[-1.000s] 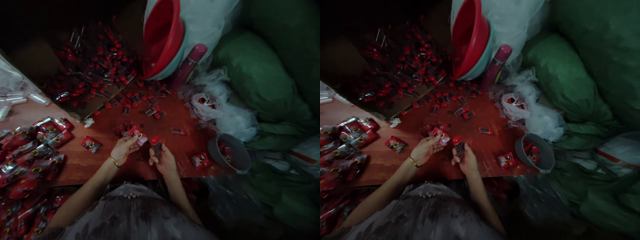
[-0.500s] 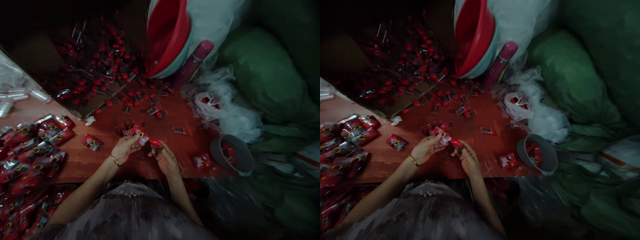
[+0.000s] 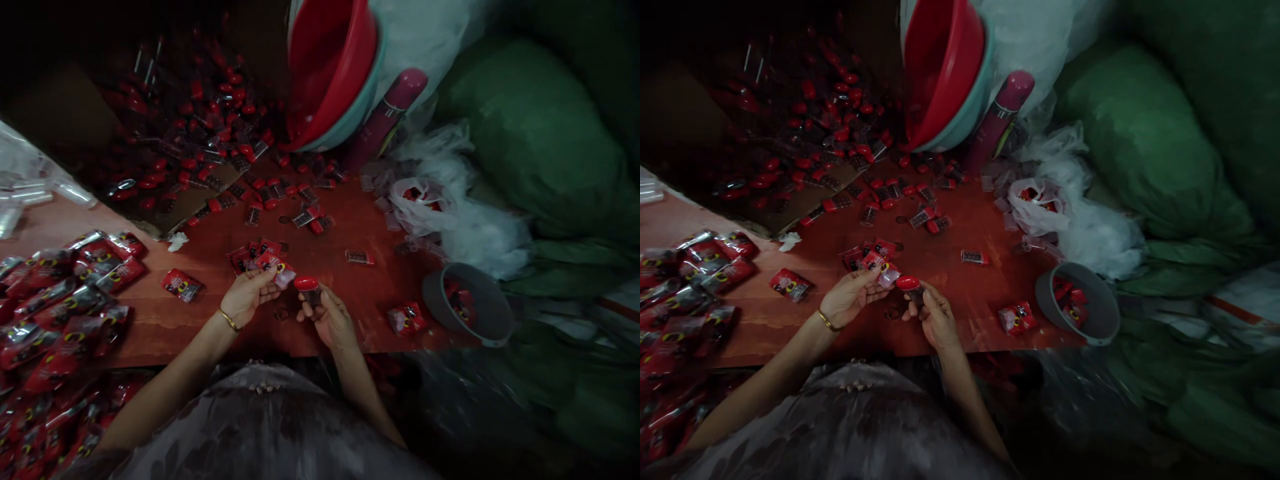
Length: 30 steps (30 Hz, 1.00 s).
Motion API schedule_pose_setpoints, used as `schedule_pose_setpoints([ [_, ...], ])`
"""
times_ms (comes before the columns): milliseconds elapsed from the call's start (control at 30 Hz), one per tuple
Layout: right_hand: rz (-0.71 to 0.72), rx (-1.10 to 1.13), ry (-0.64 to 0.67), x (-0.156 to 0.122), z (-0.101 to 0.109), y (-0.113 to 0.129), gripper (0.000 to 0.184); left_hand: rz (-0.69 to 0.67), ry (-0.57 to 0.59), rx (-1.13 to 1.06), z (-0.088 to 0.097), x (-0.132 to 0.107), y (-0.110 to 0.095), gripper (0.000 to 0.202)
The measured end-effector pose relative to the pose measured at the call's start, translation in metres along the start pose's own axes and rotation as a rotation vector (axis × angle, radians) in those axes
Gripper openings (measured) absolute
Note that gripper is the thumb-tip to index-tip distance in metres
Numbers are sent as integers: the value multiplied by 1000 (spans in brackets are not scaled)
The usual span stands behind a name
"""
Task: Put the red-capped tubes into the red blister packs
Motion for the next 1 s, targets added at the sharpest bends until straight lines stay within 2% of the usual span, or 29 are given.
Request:
schedule_pose_setpoints([
  [67,-15,-30,-6,0,0,-1,26,-10,-8,9,0,1,0,36],
  [300,-56,-287,2,-6,-1,5,39,-73,-28,104,3,2,-2,41],
  [567,-79,-447,20,-6,2,4,36,-133,69,251,1,-1,-1,37],
  [733,-50,-501,-23,-5,4,3,35,-216,107,320,-1,-2,-2,34],
  [833,-8,-545,-46,-6,2,5,34,-228,105,299,-3,-1,-1,34],
  [1000,47,-614,-46,-5,-3,10,32,-228,83,142,-6,0,9,34],
])
Point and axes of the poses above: each hand's wrist, its own x-axis towards the middle knuckle, its own z-axis out of the back of the hand, y = z × x, the point moved 2 cm from there along x, towards the middle knuckle, and after that the axes turned 2 degrees about y, right-handed, at the moved point
